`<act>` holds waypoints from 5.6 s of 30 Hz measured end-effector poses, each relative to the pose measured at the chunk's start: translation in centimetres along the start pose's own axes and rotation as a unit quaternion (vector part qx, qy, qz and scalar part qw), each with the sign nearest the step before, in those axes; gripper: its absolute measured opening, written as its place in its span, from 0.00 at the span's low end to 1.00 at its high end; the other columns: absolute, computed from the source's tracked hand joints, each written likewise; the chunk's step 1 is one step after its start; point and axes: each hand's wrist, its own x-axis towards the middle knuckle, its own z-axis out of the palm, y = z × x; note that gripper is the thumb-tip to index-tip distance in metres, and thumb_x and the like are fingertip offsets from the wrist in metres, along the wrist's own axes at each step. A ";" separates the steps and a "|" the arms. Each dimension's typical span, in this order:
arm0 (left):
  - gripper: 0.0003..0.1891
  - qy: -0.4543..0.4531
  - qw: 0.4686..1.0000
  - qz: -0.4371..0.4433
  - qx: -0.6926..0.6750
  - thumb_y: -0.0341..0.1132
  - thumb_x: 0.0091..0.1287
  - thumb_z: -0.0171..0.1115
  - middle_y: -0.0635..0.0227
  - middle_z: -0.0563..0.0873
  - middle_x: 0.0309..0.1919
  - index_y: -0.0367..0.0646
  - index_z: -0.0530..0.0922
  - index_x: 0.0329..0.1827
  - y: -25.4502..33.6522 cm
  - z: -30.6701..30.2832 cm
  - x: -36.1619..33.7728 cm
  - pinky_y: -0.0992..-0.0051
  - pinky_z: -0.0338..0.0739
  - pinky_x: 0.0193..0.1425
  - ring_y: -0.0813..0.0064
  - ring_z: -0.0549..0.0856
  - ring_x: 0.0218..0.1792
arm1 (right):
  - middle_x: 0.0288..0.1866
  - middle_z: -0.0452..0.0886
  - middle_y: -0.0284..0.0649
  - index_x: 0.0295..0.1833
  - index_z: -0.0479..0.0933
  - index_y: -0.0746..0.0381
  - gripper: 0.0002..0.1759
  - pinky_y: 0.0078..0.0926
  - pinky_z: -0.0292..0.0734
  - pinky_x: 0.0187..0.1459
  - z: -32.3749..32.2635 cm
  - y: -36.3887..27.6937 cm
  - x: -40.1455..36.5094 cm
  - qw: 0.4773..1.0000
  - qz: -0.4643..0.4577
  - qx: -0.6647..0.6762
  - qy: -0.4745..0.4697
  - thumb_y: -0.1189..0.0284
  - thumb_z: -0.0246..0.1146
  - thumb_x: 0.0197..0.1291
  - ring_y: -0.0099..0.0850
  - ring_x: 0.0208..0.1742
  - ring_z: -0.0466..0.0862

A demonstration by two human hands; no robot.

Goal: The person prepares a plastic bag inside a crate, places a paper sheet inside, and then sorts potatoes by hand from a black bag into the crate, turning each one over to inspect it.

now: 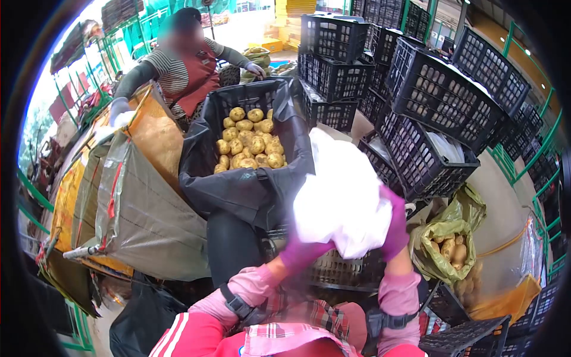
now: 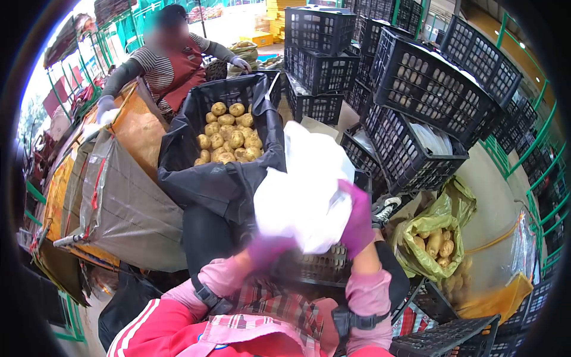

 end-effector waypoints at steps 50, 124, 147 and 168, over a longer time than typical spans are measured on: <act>0.15 0.459 0.851 0.204 0.152 0.27 0.66 0.65 0.60 0.88 0.40 0.38 0.77 0.55 9.0 -50.0 27.8 0.73 0.85 0.37 0.69 0.89 0.37 | 0.54 0.82 0.43 0.63 0.75 0.72 0.20 0.22 0.77 0.55 1.4 9.6 -11.5 0.979 0.075 -0.133 0.132 0.79 0.59 0.67 0.27 0.51 0.83; 0.32 -0.235 0.965 -0.014 0.113 0.27 0.58 0.71 0.55 0.81 0.56 0.38 0.68 0.65 9.6 -12.9 -8.9 0.67 0.82 0.51 0.65 0.85 0.49 | 0.26 0.84 0.43 0.25 0.84 0.53 0.23 0.42 0.77 0.36 -4.4 -17.5 -10.7 0.795 -0.168 -0.516 0.273 0.44 0.69 0.52 0.45 0.31 0.85; 0.20 -0.539 0.713 0.088 -0.439 0.42 0.70 0.65 0.65 0.85 0.43 0.40 0.76 0.59 31.4 14.5 -12.6 0.69 0.80 0.54 0.73 0.85 0.47 | 0.43 0.82 0.39 0.55 0.83 0.67 0.26 0.34 0.65 0.68 -4.4 -50.1 -44.6 0.564 -0.221 -0.679 0.415 0.56 0.62 0.63 0.28 0.48 0.81; 0.14 -0.552 0.799 0.226 -0.081 0.39 0.75 0.58 0.63 0.87 0.44 0.40 0.81 0.56 10.1 11.7 -1.4 0.72 0.82 0.51 0.73 0.87 0.43 | 0.71 0.73 0.53 0.67 0.71 0.73 0.33 0.41 0.48 0.79 -3.4 -39.7 -55.7 0.576 -0.015 -0.680 0.453 0.58 0.55 0.65 0.42 0.74 0.69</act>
